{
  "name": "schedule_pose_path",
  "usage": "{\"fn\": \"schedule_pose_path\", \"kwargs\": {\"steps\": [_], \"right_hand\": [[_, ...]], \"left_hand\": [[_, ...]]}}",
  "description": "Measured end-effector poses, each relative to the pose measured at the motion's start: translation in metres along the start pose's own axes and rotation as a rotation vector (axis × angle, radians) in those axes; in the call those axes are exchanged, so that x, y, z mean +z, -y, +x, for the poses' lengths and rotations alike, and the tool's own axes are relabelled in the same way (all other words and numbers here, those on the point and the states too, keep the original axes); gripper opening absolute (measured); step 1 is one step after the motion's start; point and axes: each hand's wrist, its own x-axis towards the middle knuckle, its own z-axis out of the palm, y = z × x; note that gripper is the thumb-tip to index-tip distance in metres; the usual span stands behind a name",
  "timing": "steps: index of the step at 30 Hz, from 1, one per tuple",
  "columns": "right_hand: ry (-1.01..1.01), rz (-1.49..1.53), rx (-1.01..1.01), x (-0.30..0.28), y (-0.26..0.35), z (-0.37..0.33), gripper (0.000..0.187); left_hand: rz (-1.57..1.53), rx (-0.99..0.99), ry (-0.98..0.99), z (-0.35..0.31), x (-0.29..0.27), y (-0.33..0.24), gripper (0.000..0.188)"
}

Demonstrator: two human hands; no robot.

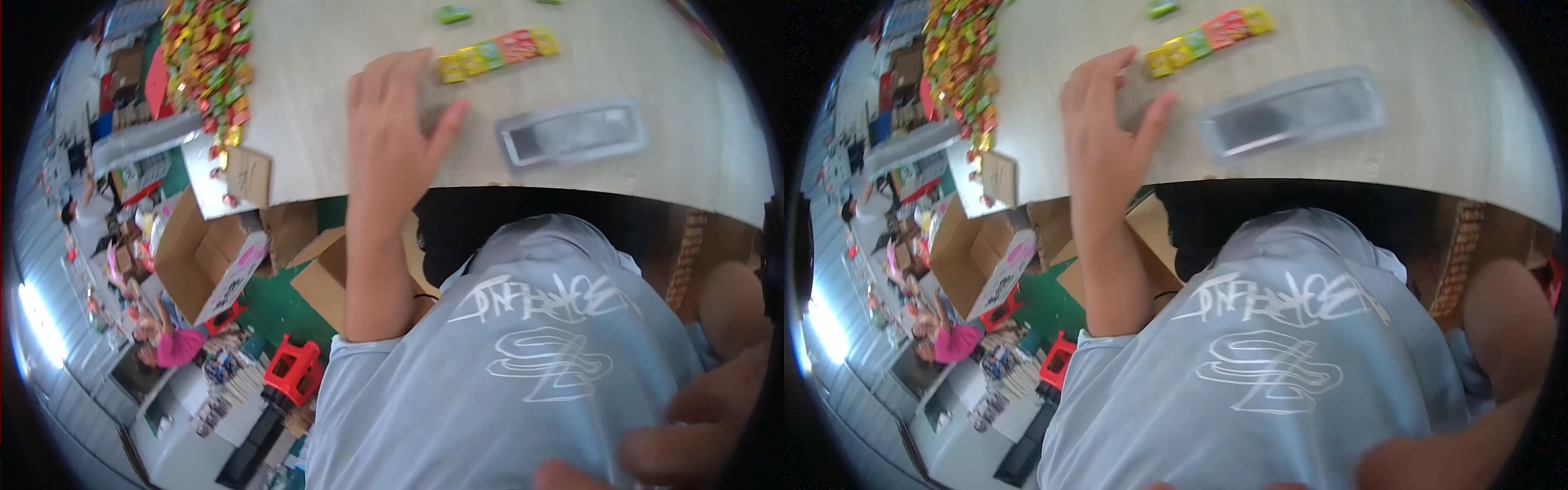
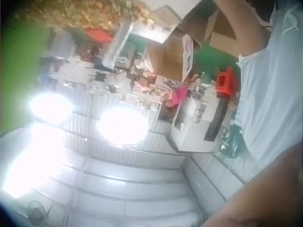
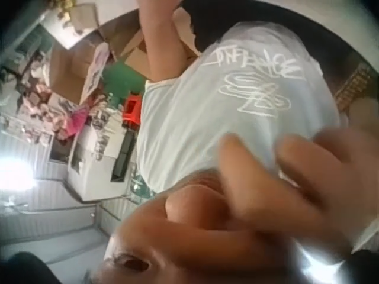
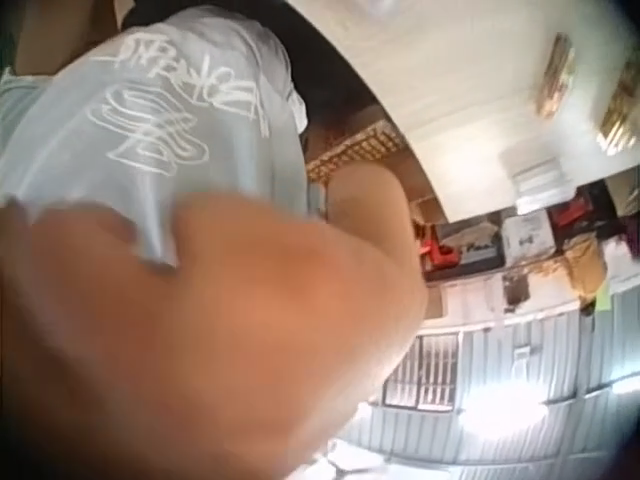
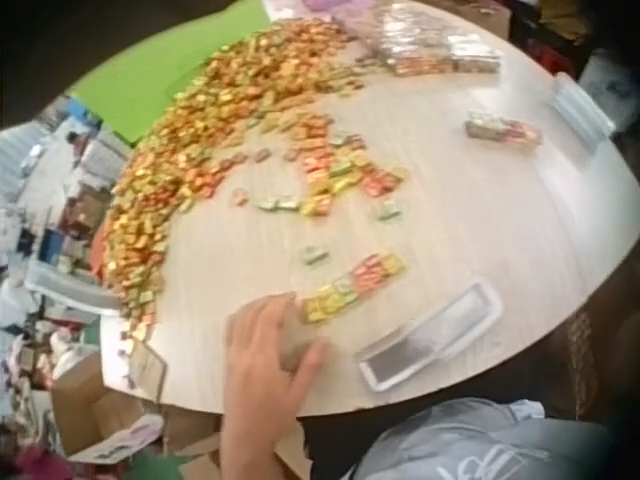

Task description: Sorting and stacking small colorful packages into organized rows on a wooden table.

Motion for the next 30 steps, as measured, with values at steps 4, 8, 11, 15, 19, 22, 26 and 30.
{"fn": "schedule_pose_path", "kwargs": {"steps": [4,8,11,15,19,22,26,30], "right_hand": [[0.025,0.053,-0.101,0.003,-0.01,0.013,0.041],[0.023,0.058,-0.114,0.001,-0.007,0.014,0.04],[0.002,0.004,-0.023,-0.013,0.001,-0.005,0.04],[-0.039,-0.028,0.107,-0.016,0.017,-0.031,0.039],[-0.067,0.013,0.032,-0.017,0.005,-0.021,0.039],[-0.078,0.071,-0.067,-0.004,-0.007,-0.006,0.039],[-0.073,0.105,-0.138,-0.003,-0.013,0.001,0.038],[-0.087,0.049,-0.062,-0.017,-0.005,-0.015,0.038]], "left_hand": [[-0.01,0.037,-0.036,0.0,0.007,-0.008,0.054],[-0.053,0.03,-0.012,0.003,0.01,-0.013,0.054],[0.043,0.076,-0.006,0.002,0.006,-0.004,0.054],[0.008,-0.019,0.03,-0.007,-0.008,0.002,0.052],[0.039,0.013,0.023,0.006,0.001,-0.003,0.049],[-0.02,0.043,-0.007,0.005,0.006,-0.008,0.044],[-0.021,0.013,-0.004,-0.001,0.002,-0.013,0.042],[-0.034,0.037,0.037,0.003,0.007,-0.009,0.043]]}}
